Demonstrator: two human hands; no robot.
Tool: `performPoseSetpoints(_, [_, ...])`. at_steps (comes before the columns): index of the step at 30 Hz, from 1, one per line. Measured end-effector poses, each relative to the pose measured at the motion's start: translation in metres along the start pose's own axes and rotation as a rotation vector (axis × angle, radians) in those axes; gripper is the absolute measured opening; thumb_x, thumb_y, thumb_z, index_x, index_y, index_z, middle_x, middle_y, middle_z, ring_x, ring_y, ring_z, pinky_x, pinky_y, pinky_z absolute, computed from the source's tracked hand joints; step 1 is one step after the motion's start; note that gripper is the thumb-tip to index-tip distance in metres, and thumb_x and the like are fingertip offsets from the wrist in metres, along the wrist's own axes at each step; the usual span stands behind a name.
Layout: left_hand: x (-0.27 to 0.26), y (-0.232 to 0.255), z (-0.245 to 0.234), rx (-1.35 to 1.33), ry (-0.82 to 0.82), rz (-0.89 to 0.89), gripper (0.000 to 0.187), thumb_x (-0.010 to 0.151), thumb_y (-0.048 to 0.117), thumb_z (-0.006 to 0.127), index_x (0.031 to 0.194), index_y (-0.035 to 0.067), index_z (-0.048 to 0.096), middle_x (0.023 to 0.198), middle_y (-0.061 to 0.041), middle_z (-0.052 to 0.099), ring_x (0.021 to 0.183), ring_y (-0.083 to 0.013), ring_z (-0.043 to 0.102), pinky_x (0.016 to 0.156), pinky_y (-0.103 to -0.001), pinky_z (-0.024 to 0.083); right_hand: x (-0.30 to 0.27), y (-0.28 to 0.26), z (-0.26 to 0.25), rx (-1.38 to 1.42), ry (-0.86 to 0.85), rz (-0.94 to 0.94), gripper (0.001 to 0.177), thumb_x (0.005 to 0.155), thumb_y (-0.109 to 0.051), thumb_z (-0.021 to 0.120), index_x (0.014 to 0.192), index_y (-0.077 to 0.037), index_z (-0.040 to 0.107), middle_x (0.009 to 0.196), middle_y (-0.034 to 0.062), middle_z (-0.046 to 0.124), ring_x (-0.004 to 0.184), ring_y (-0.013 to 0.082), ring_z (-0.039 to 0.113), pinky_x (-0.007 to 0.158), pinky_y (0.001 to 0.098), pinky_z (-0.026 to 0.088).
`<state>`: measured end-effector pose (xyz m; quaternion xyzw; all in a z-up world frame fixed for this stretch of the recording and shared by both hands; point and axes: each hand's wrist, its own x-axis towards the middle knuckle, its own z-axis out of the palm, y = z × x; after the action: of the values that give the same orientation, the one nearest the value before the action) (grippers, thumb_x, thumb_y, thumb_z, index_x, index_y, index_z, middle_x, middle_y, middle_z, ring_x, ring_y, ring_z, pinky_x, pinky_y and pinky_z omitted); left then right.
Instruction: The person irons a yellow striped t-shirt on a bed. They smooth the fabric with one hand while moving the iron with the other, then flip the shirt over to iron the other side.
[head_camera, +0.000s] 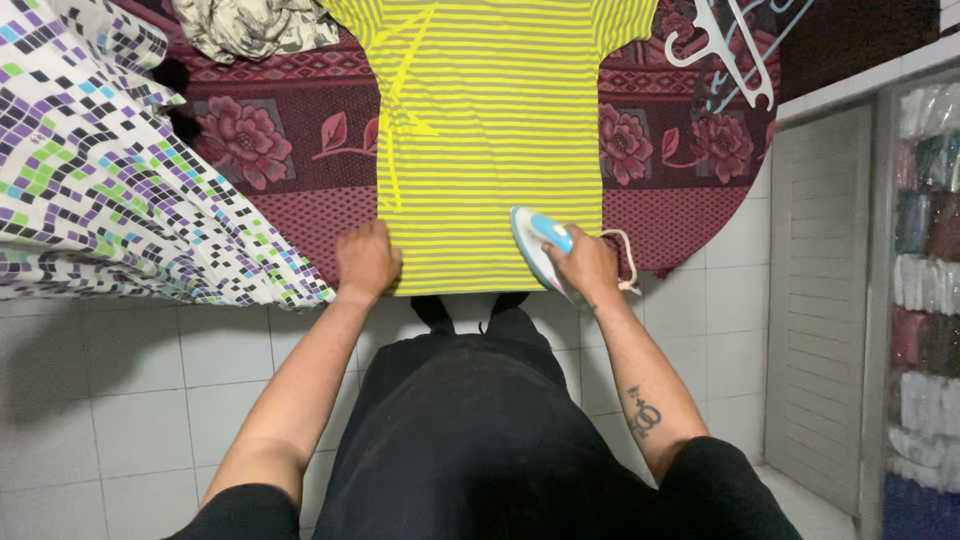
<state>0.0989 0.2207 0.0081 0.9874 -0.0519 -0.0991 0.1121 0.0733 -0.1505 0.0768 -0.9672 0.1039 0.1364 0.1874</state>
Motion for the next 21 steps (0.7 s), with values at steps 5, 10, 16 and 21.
performPoseSetpoints(5, [0.01, 0.035, -0.008, -0.136, -0.042, 0.297, 0.083, 0.076, 0.037, 0.08, 0.147, 0.006, 0.048, 0.153, -0.023, 0.04, 0.144, -0.0399, 0.036, 0.118, -0.053, 0.032, 0.059, -0.017, 0.007, 0.096, 0.113, 0.058, 0.056, 0.084, -0.045, 0.078, 0.121, -0.005, 0.069, 0.1, 0.0269, 0.073, 0.096, 0.0448, 0.07, 0.082, 0.0541, 0.055])
performPoseSetpoints(10, [0.011, 0.037, 0.004, -0.02, -0.268, 0.21, 0.102, 0.082, 0.049, 0.077, 0.158, 0.006, 0.026, 0.165, -0.023, 0.019, 0.153, -0.0424, 0.016, 0.121, -0.058, 0.018, 0.081, -0.038, 0.008, 0.111, 0.058, 0.12, 0.054, 0.083, -0.042, 0.078, 0.121, -0.006, 0.068, 0.104, 0.025, 0.073, 0.099, 0.0426, 0.07, 0.085, 0.0529, 0.055])
performPoseSetpoints(16, [-0.002, 0.014, 0.023, -0.079, -0.259, 0.177, 0.103, 0.083, 0.048, 0.075, 0.16, 0.004, 0.022, 0.168, -0.019, 0.015, 0.156, -0.0394, 0.011, 0.123, -0.058, 0.015, 0.063, -0.064, 0.018, 0.123, 0.003, 0.093, 0.052, 0.085, -0.042, 0.077, 0.121, -0.006, 0.068, 0.104, 0.0243, 0.073, 0.098, 0.0427, 0.07, 0.083, 0.053, 0.055])
performPoseSetpoints(21, [-0.006, 0.004, 0.023, -0.14, -0.168, 0.161, 0.1, 0.083, 0.045, 0.076, 0.157, 0.0, 0.026, 0.165, -0.023, 0.02, 0.154, -0.0409, 0.015, 0.123, -0.057, 0.017, 0.049, -0.087, 0.025, 0.112, -0.033, 0.01, 0.049, 0.086, -0.044, 0.076, 0.113, -0.005, 0.069, 0.1, 0.0246, 0.073, 0.095, 0.0441, 0.07, 0.081, 0.0539, 0.055])
